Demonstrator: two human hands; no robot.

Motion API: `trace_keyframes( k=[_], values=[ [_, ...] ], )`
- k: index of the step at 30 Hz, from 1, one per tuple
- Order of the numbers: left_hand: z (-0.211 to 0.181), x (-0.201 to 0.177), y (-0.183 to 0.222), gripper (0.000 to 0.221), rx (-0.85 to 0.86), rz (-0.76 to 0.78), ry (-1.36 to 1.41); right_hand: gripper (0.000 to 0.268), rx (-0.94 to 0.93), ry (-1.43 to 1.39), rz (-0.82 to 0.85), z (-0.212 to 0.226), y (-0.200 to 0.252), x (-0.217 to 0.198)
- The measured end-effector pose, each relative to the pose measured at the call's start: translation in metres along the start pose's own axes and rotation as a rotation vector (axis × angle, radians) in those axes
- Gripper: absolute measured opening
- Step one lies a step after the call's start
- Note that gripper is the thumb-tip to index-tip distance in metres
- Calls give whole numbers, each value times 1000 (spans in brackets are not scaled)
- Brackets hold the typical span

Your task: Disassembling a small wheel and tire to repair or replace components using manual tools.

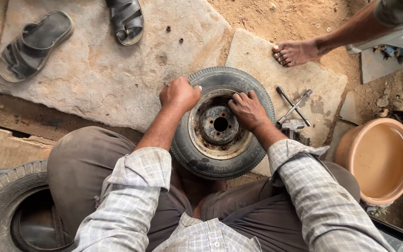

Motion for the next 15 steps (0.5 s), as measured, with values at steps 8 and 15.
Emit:
trace_keyframes(
  k=[8, 15],
  values=[
    [-2, 8, -4, 45, -34, 39, 57, 27, 11, 36, 90, 0, -4, -1],
    [3, 37, -29, 41, -67, 338, 577, 20, 212, -253, -124, 24, -22, -65]
  ],
)
Point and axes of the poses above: each hand's wrist, its own y-axis away from the middle knuckle, its own x-axis out of the palm, z = x × y, the point moved 1 cm from there along -y, towards the middle knuckle, and after that the axes turned 12 degrees about -x, right-handed, at the moved point
